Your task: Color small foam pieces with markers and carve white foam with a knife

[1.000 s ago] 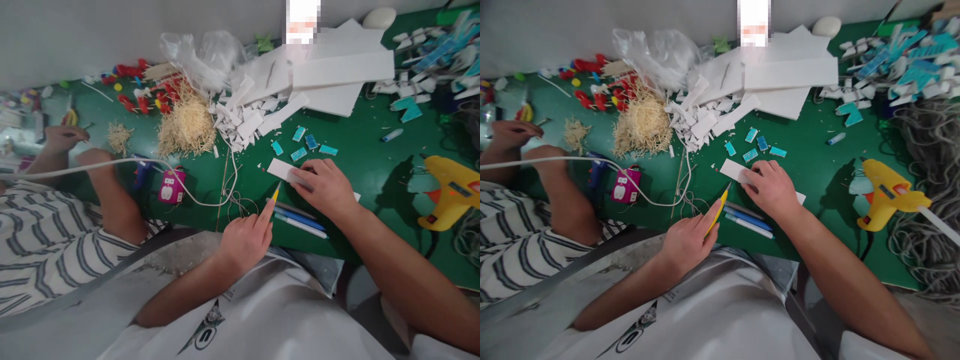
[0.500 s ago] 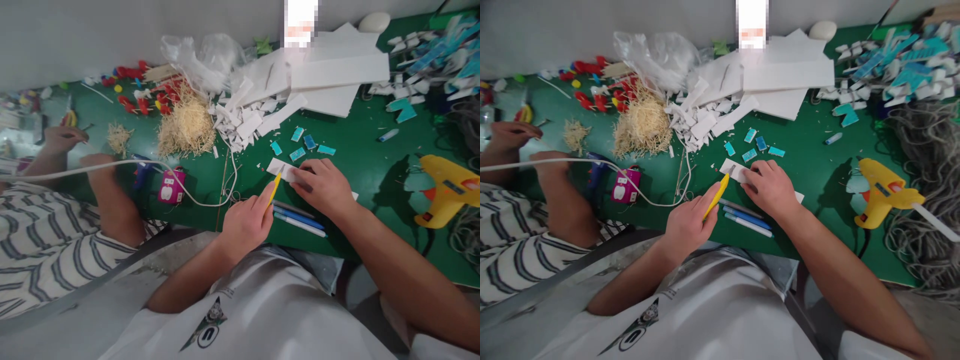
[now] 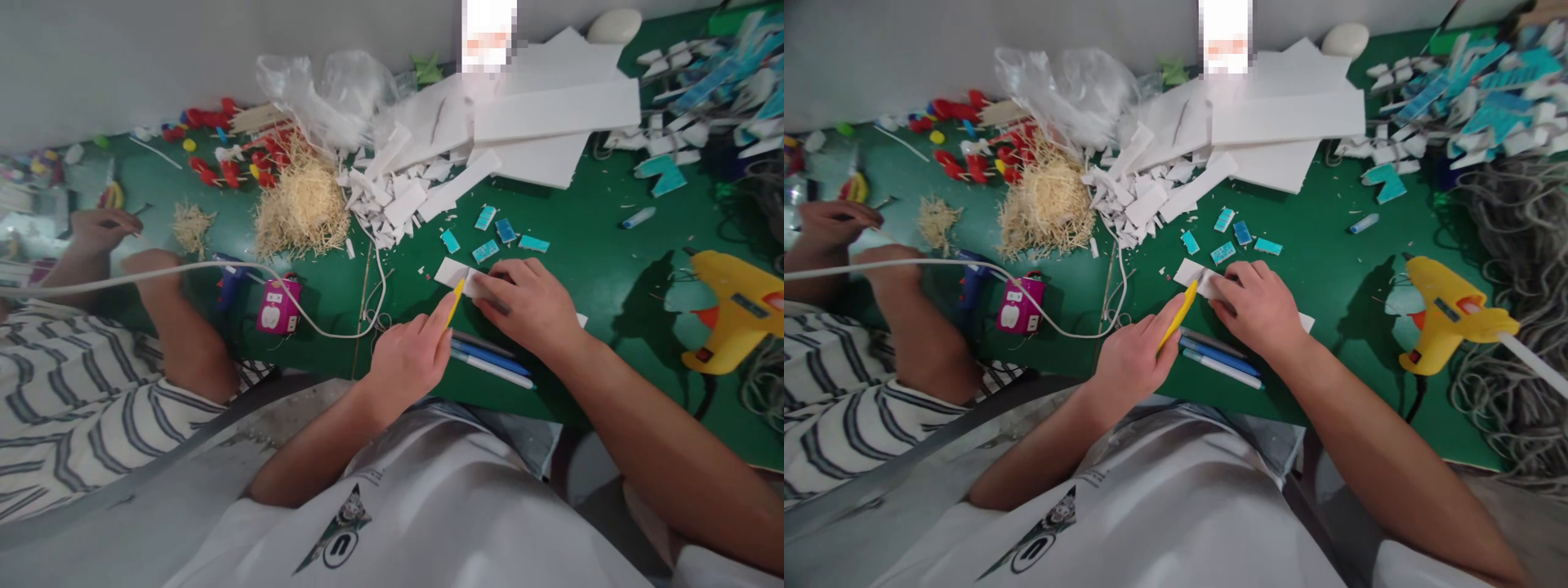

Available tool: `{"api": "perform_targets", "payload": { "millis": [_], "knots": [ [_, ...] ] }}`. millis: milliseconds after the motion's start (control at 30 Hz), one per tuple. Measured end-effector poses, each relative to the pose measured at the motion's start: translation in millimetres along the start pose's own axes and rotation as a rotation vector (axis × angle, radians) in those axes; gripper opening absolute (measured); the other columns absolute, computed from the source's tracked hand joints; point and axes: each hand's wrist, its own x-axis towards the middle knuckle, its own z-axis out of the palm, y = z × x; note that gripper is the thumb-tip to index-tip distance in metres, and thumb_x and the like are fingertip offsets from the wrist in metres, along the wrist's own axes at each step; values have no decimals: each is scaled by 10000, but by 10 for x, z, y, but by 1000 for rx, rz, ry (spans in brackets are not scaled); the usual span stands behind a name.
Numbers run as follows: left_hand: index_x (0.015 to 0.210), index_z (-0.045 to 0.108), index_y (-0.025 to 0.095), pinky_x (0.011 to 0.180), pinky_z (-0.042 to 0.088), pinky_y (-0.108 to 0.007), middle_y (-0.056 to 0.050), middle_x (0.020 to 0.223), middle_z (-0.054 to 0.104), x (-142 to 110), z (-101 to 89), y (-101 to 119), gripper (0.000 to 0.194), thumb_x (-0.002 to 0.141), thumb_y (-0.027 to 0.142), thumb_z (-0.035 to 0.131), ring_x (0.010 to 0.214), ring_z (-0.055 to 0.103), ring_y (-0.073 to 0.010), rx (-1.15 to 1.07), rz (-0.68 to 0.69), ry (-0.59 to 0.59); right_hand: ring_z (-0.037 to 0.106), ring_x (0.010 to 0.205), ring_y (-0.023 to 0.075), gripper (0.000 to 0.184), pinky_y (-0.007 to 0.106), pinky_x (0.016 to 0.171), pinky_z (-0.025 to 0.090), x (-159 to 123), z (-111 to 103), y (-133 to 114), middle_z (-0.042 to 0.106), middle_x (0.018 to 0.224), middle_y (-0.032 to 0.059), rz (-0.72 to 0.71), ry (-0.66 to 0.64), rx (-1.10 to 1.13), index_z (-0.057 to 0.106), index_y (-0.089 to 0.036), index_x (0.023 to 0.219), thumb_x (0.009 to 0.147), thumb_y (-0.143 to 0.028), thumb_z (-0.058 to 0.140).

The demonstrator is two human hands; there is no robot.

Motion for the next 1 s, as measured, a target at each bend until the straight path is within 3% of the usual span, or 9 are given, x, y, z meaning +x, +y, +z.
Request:
{"api": "perform_targets", "payload": {
  "millis": [333,667,1000],
  "knots": [
    [1597,576,161,615,520,-265,-41,851,785,20,19,-4,536,1130,287,347,675,725,-171,-4,14,17,564,946,274,293,425,801,503,-3,11,-2,730,1136,147,-1,0,-14,824,-222,1203,1014,-280,607],
    [1560,626,181,552,451,-241,-15,702,725,98,-95,117,496,1113,295,444,611,702,-157,71,-9,8,551,925,263,316,394,766,464,-14,54,-39,733,1107,134,8,50,-48,824,-231,1178,1053,-302,543],
    [1554,638,177,523,448,-253,-14,702,741,81,-110,135,494,1110,270,444,585,706,-164,138,1,1,545,946,276,314,436,772,474,-25,141,-108,717,1101,152,57,88,-63,827,-223,1154,1061,-296,536]
  ]
}}
